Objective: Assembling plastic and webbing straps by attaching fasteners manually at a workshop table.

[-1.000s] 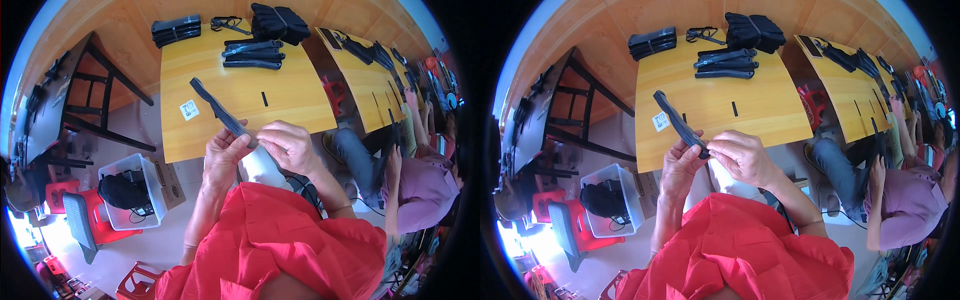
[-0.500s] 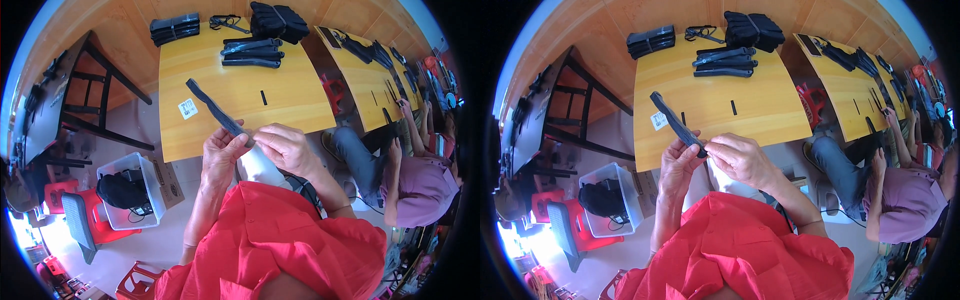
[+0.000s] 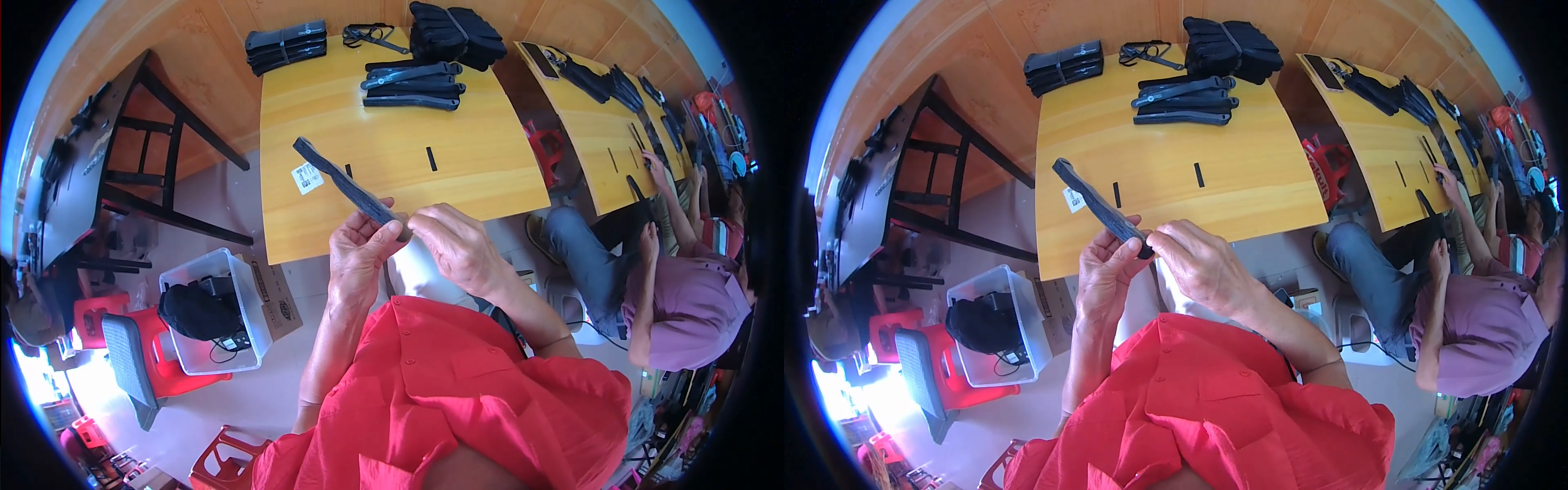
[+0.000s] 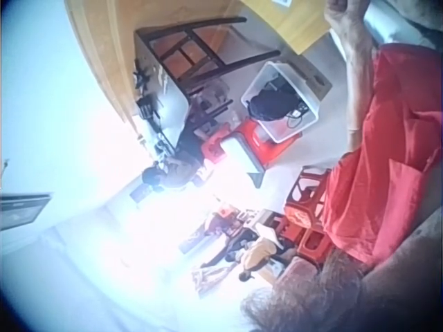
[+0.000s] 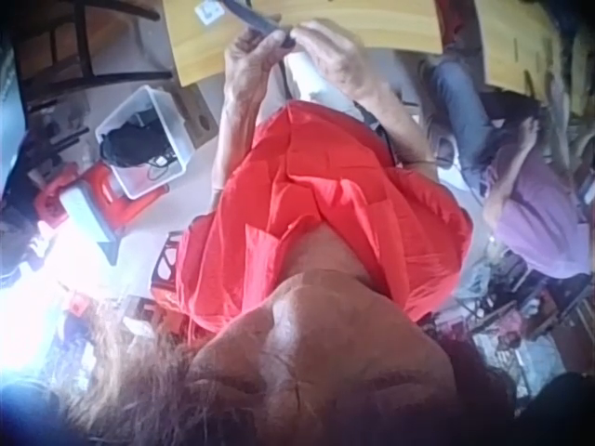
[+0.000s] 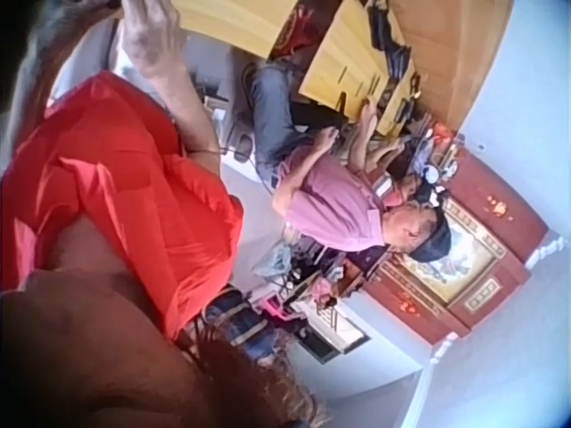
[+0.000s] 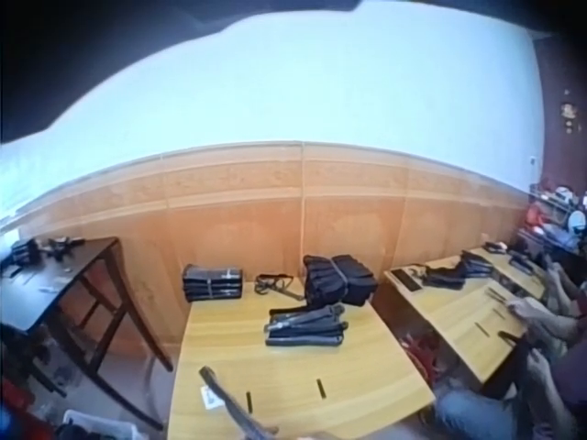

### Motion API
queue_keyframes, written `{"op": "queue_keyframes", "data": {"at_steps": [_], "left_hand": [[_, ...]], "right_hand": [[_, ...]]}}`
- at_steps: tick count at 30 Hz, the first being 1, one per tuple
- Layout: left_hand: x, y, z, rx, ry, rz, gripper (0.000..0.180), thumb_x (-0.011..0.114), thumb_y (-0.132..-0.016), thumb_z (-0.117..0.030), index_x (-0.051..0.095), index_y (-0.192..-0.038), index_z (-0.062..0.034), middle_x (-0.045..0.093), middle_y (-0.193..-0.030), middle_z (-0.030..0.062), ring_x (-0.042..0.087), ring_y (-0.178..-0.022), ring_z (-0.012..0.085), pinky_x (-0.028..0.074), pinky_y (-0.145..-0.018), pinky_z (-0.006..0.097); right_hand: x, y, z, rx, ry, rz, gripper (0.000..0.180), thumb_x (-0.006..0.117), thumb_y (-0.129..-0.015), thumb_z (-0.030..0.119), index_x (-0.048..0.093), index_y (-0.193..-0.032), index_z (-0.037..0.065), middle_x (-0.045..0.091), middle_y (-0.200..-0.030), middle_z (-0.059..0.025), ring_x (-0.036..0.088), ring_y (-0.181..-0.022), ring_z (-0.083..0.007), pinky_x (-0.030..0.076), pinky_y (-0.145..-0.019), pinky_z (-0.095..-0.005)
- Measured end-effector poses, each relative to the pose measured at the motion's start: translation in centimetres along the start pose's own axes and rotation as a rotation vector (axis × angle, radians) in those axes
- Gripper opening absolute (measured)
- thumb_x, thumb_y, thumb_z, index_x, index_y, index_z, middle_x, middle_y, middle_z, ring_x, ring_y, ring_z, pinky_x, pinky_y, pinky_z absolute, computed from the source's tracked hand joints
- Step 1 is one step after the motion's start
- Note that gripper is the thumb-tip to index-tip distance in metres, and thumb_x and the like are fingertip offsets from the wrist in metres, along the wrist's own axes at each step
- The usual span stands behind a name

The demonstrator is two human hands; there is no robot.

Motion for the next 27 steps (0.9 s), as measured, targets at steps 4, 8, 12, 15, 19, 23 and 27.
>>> {"op": "queue_keyframes", "data": {"at_steps": [4,8,12,15,19,23,27], "left_hand": [[-0.3,0.0,0.1,0.018,-0.062,0.038,0.034,0.060,-0.082,0.000,0.051,-0.114,0.0053,0.064,-0.093,0.0118,0.064,-0.086,0.0177,0.055,-0.080,0.035],[-0.5,-0.1,0.2,0.011,-0.108,0.042,0.034,0.060,-0.082,0.001,0.051,-0.114,0.0053,0.064,-0.093,0.0116,0.064,-0.087,0.0181,0.054,-0.081,0.035],[-0.5,-0.2,0.3,0.004,-0.087,0.041,0.034,0.060,-0.081,0.002,0.051,-0.115,0.0050,0.064,-0.093,0.0107,0.063,-0.085,0.0175,0.055,-0.079,0.034],[-0.2,-0.2,-0.1,0.009,-0.076,0.025,0.037,0.064,-0.079,0.001,0.052,-0.114,0.0048,0.064,-0.091,0.0096,0.063,-0.082,0.0154,0.054,-0.075,0.030],[-0.2,0.0,-0.5,-0.015,-0.141,0.030,0.039,0.067,-0.077,0.000,0.053,-0.113,0.0051,0.064,-0.089,0.0085,0.063,-0.079,0.0135,0.054,-0.072,0.026],[-0.2,0.1,-0.7,-0.001,-0.189,0.094,0.041,0.068,-0.077,-0.001,0.053,-0.115,0.0050,0.064,-0.089,0.0080,0.062,-0.078,0.0132,0.053,-0.072,0.026],[0.0,-0.2,-0.8,-0.050,-0.216,0.164,0.042,0.063,-0.080,-0.002,0.049,-0.119,0.0060,0.063,-0.094,0.0090,0.063,-0.084,0.0157,0.052,-0.079,0.031]], "right_hand": [[0.0,-0.1,0.1,0.083,-0.065,0.028,0.023,0.061,-0.068,-0.008,0.052,-0.089,-0.003,0.053,-0.079,-0.0121,0.056,-0.071,-0.0262,0.048,-0.057,-0.0342],[0.0,0.1,-0.5,0.172,-0.192,0.075,0.023,0.060,-0.068,-0.009,0.052,-0.090,-0.003,0.053,-0.078,-0.0122,0.056,-0.070,-0.0267,0.047,-0.055,-0.0354],[0.3,0.0,0.0,0.133,-0.114,0.009,0.020,0.060,-0.070,-0.007,0.052,-0.088,-0.003,0.053,-0.078,-0.0115,0.056,-0.069,-0.0263,0.048,-0.053,-0.0359],[0.3,0.1,0.5,0.073,0.023,-0.019,0.020,0.060,-0.070,-0.005,0.052,-0.087,-0.002,0.052,-0.077,-0.0112,0.056,-0.069,-0.0262,0.048,-0.053,-0.0358],[0.3,0.2,0.6,0.058,0.109,0.090,0.020,0.060,-0.069,-0.006,0.051,-0.086,-0.001,0.051,-0.076,-0.0109,0.056,-0.070,-0.0267,0.048,-0.054,-0.0360],[-0.2,0.0,0.0,0.095,0.009,0.149,0.018,0.058,-0.070,-0.006,0.049,-0.084,0.000,0.050,-0.075,-0.0107,0.055,-0.069,-0.0268,0.047,-0.053,-0.0367],[-0.2,0.3,-0.7,0.182,-0.155,0.084,0.016,0.056,-0.071,-0.007,0.049,-0.084,0.000,0.048,-0.071,-0.0109,0.053,-0.064,-0.0268,0.044,-0.051,-0.0363]]}}
Point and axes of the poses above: each hand's wrist, its own y-axis away from the middle knuckle, its own x-axis out of the palm, z = x × y, the point moved 2 cm from there along -y, towards the middle knuckle
